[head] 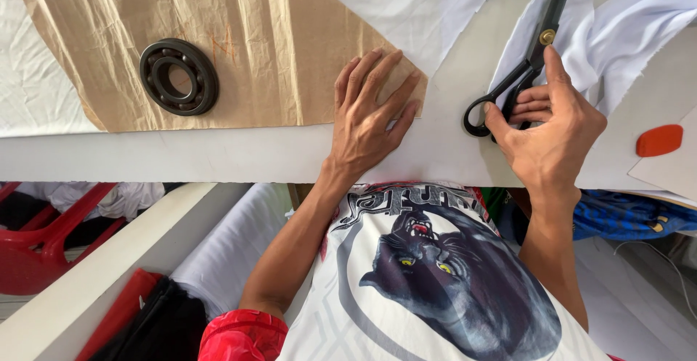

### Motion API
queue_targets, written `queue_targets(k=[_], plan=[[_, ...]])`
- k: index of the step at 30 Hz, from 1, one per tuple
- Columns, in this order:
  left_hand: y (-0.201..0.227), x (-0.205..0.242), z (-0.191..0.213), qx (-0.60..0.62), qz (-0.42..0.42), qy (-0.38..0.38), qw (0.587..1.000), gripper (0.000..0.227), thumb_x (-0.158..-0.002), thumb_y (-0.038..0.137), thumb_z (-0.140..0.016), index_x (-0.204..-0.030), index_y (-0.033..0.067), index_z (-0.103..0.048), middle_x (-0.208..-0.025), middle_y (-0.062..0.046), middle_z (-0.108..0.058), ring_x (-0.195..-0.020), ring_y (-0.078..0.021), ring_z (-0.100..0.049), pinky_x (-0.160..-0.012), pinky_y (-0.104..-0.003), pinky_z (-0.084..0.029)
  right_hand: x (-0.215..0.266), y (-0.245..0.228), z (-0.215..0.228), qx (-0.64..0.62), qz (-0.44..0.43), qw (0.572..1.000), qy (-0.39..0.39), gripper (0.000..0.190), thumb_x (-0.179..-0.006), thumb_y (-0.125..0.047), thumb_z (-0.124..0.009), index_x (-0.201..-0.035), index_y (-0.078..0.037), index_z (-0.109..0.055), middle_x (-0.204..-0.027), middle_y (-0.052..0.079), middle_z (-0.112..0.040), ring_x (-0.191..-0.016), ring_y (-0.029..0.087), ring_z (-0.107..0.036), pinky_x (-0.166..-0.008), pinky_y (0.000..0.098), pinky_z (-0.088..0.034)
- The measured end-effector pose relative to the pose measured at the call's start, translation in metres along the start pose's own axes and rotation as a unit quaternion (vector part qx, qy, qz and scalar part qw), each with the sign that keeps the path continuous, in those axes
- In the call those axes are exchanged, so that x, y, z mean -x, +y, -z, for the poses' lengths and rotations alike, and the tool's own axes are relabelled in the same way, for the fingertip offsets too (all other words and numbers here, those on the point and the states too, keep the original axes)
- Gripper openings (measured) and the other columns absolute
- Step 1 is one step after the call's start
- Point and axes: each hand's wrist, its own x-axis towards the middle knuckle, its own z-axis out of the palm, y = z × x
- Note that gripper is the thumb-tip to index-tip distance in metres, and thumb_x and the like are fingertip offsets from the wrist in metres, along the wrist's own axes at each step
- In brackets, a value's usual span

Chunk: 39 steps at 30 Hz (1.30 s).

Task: The person uses scissors to cut a piece of white fabric following the outline of a brown paper pattern. They place a metal bearing on the pattern to hold it in place, cut the fabric, and then remove the pattern to reveal the cut piece.

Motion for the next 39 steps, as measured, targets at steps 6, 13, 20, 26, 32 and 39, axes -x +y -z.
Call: queue_targets(k=[6, 13, 20, 26, 32, 39], plan=[[0.002, 0.000, 0.003, 0.005, 0.012, -0.026, 1.000, 0.026, -0.099, 0.019, -0.072, -0.125, 0.0131, -0.072, -0.143, -0.014, -0.056, -0.136, -0.0373, -0.053, -0.117, -0.054, -0.038, -0.005, 0.001, 0.009, -0.021, -0.034, 0.999, -0.024, 0.087, -0.081, 0.001, -0.101, -0.154, 0.013, -0.055, -0.086, 0.019, -0.072, -0.068, 0.019, -0.067, -0.068, 0.0318, -0.064], [-0.002, 0.006, -0.003, -0.004, -0.004, -0.006, 1.000, 0.028, -0.105, 0.025, -0.070, -0.131, 0.0141, -0.067, -0.146, -0.015, -0.055, -0.139, -0.0392, -0.052, -0.118, -0.056, -0.039, -0.001, 0.020, 0.020, -0.183, -0.149, 0.967, -0.094, 0.090, -0.088, 0.008, -0.079, -0.167, -0.003, -0.037, -0.096, 0.017, -0.063, -0.081, 0.016, -0.060, -0.072, 0.0234, -0.052], [-0.005, 0.009, -0.003, 0.007, -0.007, 0.006, 1.000, 0.029, -0.103, 0.022, -0.073, -0.131, 0.0161, -0.067, -0.145, -0.015, -0.056, -0.137, -0.0387, -0.055, -0.118, -0.055, -0.040, 0.028, 0.016, 0.053, -0.327, -0.164, 0.926, -0.095, 0.072, -0.099, 0.014, -0.060, -0.166, 0.006, -0.036, -0.103, 0.023, -0.053, -0.086, 0.020, -0.055, -0.050, 0.0271, -0.054], [-0.003, 0.005, 0.001, 0.008, 0.005, -0.010, 1.000, 0.027, -0.102, 0.023, -0.072, -0.128, 0.0157, -0.069, -0.144, -0.015, -0.056, -0.136, -0.0370, -0.054, -0.116, -0.054, -0.038, 0.059, 0.024, 0.074, -0.376, -0.297, 0.868, -0.130, 0.074, -0.080, 0.011, -0.062, -0.150, -0.011, -0.053, -0.084, 0.012, -0.059, -0.038, 0.005, -0.045, -0.025, 0.0126, -0.028], [-0.006, 0.007, -0.002, 0.020, 0.011, -0.003, 1.000, 0.030, -0.101, 0.023, -0.074, -0.130, 0.0193, -0.066, -0.142, -0.015, -0.053, -0.134, -0.0376, -0.054, -0.114, -0.056, -0.042, 0.080, 0.060, 0.074, -0.482, -0.283, 0.792, -0.246, 0.049, -0.093, 0.006, -0.052, -0.142, -0.001, -0.057, -0.075, 0.017, -0.058, -0.040, 0.004, -0.040, -0.025, 0.0126, -0.037], [-0.007, 0.006, -0.001, 0.019, 0.016, 0.012, 1.000, 0.026, -0.100, 0.023, -0.076, -0.124, 0.0153, -0.070, -0.137, -0.015, -0.056, -0.130, -0.0367, -0.055, -0.112, -0.055, -0.042, 0.064, 0.060, 0.078, -0.463, -0.266, 0.785, -0.315, 0.049, -0.093, -0.001, -0.055, -0.142, -0.005, -0.056, -0.055, 0.003, -0.052, -0.039, 0.004, -0.042, -0.026, 0.0131, -0.034]])
